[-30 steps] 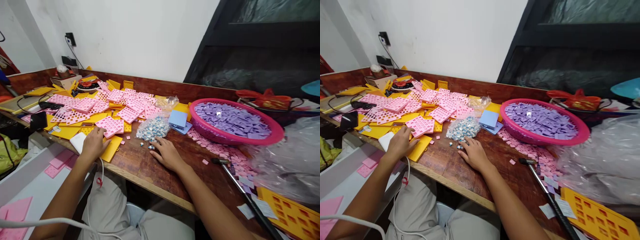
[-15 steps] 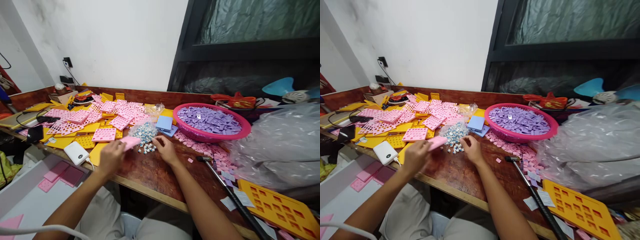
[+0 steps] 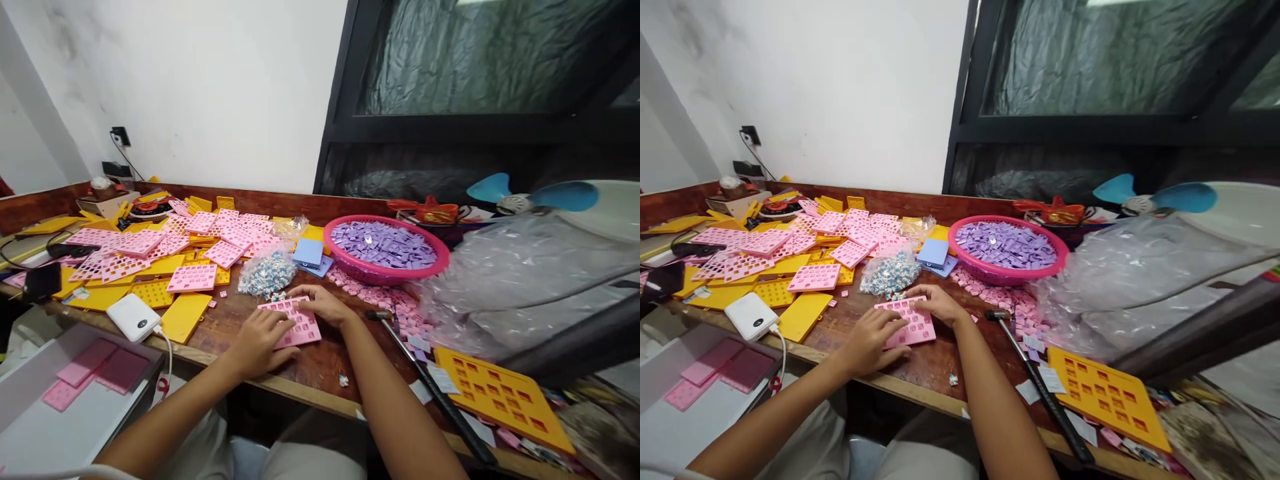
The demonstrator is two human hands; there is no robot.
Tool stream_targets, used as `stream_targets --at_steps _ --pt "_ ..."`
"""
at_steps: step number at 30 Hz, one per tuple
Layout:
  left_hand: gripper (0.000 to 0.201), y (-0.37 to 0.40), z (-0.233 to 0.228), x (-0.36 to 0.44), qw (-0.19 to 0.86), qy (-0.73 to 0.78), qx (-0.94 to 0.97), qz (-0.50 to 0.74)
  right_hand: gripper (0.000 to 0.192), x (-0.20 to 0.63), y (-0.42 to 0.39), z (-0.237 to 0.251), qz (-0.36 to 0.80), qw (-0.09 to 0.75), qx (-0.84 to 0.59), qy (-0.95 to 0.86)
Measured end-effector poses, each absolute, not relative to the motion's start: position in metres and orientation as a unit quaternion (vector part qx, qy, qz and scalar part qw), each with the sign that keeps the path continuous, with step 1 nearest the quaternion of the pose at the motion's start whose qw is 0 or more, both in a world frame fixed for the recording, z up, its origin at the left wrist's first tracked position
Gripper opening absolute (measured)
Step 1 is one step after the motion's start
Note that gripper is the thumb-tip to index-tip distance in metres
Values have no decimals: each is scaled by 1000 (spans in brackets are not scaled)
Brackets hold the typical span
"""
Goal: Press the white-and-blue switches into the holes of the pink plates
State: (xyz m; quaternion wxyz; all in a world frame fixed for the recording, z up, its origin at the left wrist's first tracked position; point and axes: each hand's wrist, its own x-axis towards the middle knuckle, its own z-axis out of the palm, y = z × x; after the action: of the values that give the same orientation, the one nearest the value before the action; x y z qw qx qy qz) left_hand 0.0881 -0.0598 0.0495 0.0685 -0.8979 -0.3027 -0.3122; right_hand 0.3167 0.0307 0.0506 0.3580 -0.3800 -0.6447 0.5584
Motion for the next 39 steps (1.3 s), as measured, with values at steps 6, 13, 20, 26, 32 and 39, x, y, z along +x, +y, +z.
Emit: stream_targets --at_steps 6,13,20,26,32,39 --pt "12 -75 39 53 27 -306 -903 -301 53 343 44 55 447 518 -477 -551" --pt "18 -38 51 25 12 -412 -882 -229 37 394 2 57 291 516 -589 -549" --pt "13 10 62 51 -80 -384 -911 -125 44 370 -80 59 167 380 -594 -690" --pt "8 10 49 47 -120 -367 -912 -134 17 370 -141 77 256 174 -589 -747" --pt "10 -1 67 72 -139 -327 -919 -170 9 364 -133 74 235 159 -572 -770" --pt "18 42 67 117 -190 -229 -942 -154 12 369 -59 73 152 213 -572 -777"
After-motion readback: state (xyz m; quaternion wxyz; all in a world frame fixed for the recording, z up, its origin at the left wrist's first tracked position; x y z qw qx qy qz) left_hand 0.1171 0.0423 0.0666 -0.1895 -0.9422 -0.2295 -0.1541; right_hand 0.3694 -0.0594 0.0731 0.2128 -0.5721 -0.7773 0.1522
